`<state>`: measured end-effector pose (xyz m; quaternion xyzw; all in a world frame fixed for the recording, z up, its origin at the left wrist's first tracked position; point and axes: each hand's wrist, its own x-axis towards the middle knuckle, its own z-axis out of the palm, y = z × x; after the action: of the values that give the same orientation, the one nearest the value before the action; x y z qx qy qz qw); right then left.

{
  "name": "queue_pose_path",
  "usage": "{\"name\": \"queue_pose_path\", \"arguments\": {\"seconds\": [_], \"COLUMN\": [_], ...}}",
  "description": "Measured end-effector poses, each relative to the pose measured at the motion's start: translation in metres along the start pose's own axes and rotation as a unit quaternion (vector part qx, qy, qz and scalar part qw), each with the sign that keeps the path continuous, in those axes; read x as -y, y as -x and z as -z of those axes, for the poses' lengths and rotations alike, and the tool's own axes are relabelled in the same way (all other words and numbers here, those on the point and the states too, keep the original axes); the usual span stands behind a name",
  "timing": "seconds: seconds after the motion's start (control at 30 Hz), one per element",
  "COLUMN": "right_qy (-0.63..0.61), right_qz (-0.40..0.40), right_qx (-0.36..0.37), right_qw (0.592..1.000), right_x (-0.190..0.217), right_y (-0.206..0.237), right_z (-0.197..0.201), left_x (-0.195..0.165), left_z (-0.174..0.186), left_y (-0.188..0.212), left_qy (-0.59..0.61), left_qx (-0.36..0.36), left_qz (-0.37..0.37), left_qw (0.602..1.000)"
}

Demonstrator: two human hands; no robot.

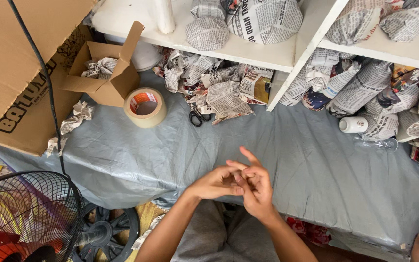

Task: The person tears sheets of newspaper, wraps small plastic containers with the paper, crumples additional newspaper pieces, and places the wrapped items onto a shelf with other finished wrapped objects.

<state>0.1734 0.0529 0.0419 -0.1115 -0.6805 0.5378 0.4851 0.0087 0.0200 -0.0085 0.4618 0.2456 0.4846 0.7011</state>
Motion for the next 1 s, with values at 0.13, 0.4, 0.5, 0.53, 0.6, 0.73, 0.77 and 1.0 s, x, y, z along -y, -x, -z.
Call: {"name": "queue_pose_path", "arguments": {"seconds": [0.13,0.4,0.5,0.53,0.6,0.73,0.77,1.0], "right_qy": [-0.014,-0.034,0.005,-0.002,-0.014,-0.078,-0.066,0.365], "right_qz": [0.029,-0.003,0.054,0.053,0.051,-0.026,-0.046,-0.118], "right_qx": [0.01,0.011,-0.014,-0.018,-0.029,-0.041,-0.027,0.019], "right_qw": [0.999,0.999,0.998,0.998,0.998,0.996,0.996,0.923], "right_x": [-0.002,-0.001,-0.012,-0.011,-0.008,-0.007,-0.006,-0.023], "right_y": [-0.001,0.01,0.005,0.006,0.006,-0.005,-0.012,-0.087], "right_z": [-0.007,0.005,0.014,0.02,0.032,0.046,0.05,0.067], "left_x": [0.014,-0.011,-0.035,-0.042,-0.049,-0.046,-0.044,-0.027], "left_z": [0.013,-0.008,-0.019,-0.022,-0.026,-0.024,-0.021,-0.011], "left_y": [0.007,0.0,-0.004,-0.005,-0.003,-0.006,-0.006,-0.011], "left_qy": [0.005,-0.014,0.018,-0.019,-0.092,-0.016,-0.01,-0.004], "left_qx": [-0.002,-0.004,-0.026,-0.038,-0.061,-0.091,-0.106,-0.174], "left_qz": [-0.021,-0.026,-0.073,-0.085,-0.107,-0.138,-0.134,-0.122], "left_qw": [1.0,1.0,0.997,0.995,0.988,0.986,0.985,0.977]}}
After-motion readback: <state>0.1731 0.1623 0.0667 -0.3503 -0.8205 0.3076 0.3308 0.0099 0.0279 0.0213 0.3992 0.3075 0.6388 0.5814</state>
